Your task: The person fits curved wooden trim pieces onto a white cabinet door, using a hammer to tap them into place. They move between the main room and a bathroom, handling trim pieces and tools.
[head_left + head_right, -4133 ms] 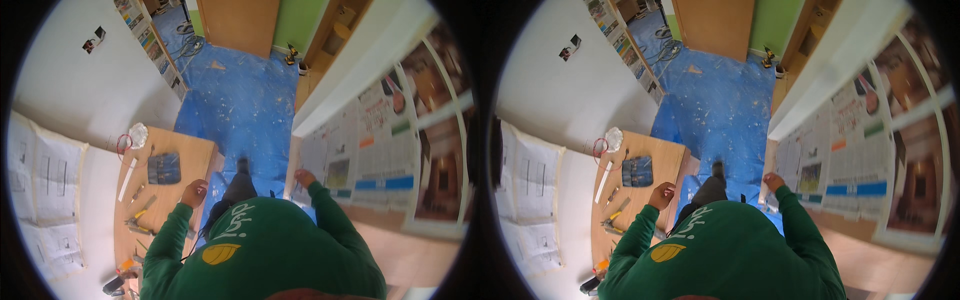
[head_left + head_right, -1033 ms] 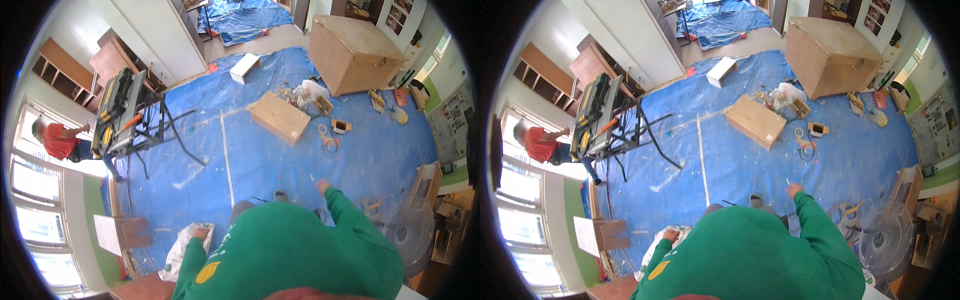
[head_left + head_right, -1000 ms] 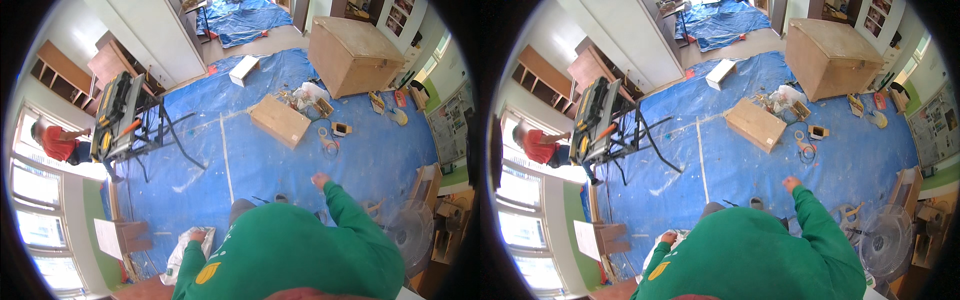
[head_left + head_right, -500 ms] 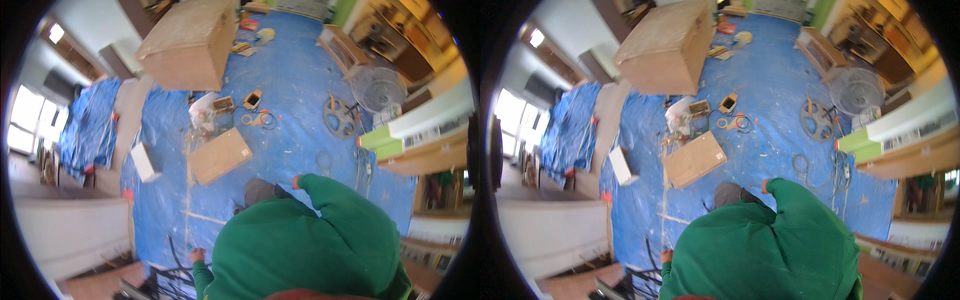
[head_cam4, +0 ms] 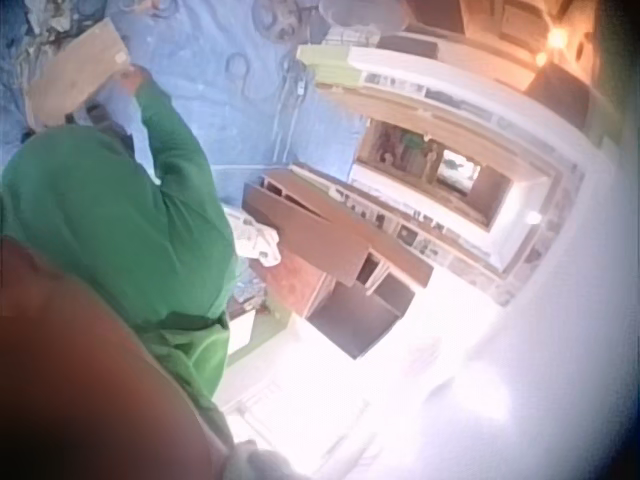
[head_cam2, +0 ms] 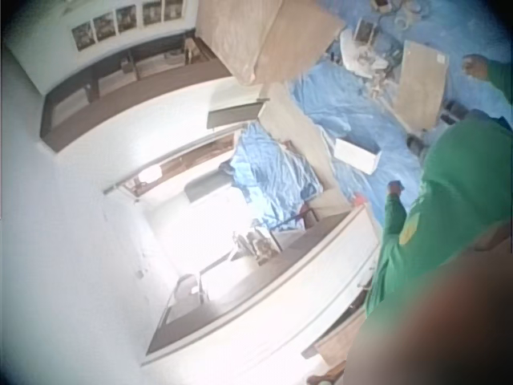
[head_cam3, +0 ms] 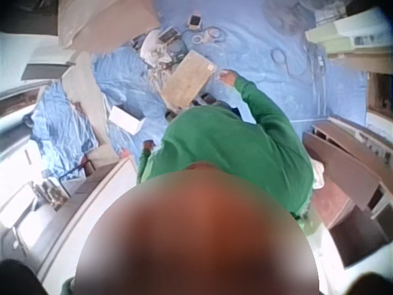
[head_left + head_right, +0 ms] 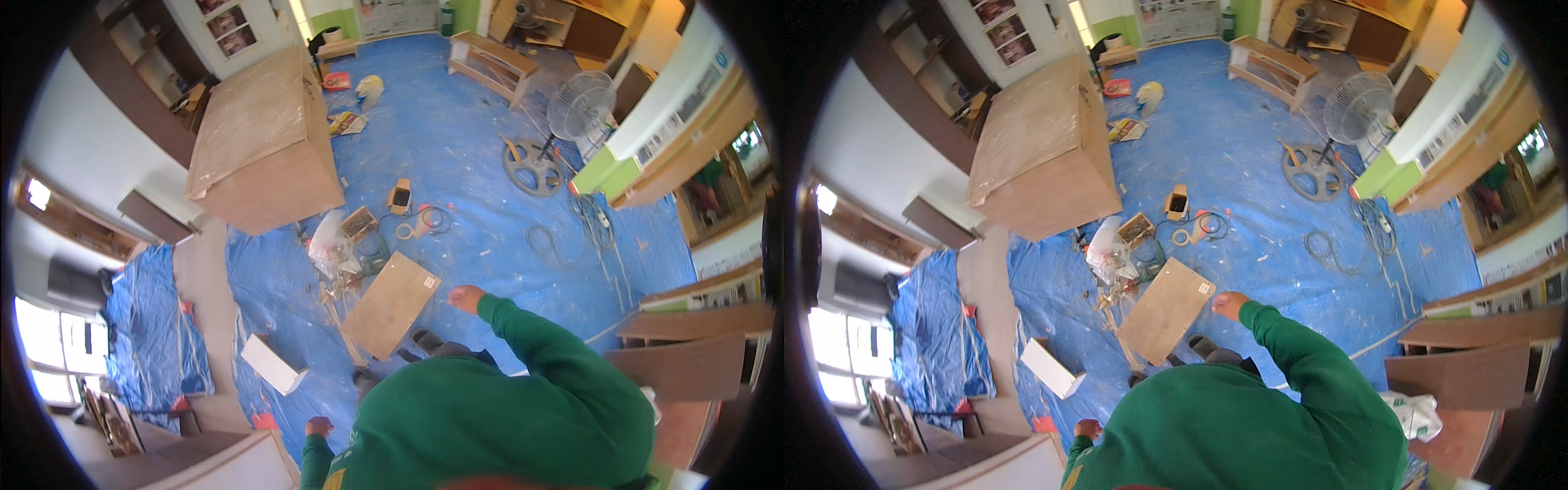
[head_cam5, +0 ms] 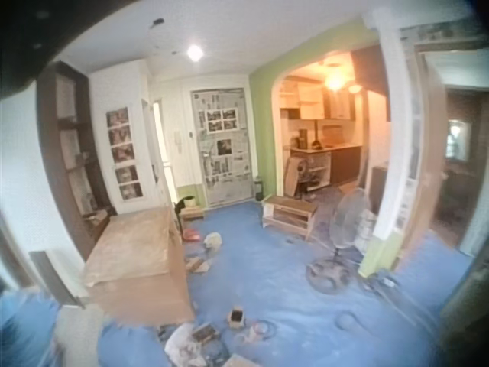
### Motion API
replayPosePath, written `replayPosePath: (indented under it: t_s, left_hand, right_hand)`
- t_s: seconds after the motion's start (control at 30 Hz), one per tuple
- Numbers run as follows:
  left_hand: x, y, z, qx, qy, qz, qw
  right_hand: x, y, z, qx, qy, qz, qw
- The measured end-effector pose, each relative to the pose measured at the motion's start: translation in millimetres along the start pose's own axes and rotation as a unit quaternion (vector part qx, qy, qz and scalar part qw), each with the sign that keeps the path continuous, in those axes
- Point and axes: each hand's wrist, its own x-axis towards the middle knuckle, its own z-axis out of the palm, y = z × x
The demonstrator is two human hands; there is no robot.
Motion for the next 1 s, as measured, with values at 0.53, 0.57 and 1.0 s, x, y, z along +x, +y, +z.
replayPosePath:
  t_s: [0.53,0.57,1.0]
  left_hand:
    - [142,-296,-90,-0.025,-0.363,0.006,0.932]
    - [131,-302,-92,-0.036,-0.361,-0.07,0.929]
    - [75,-275,-98,-0.001,-0.366,-0.085,0.927]
  right_hand:
    - [-351,-72,281,-0.043,0.057,0.48,0.874]
    - [-350,-92,288,-0.012,0.115,0.445,0.888]
    - [-357,-94,375,-0.065,0.072,0.332,0.938]
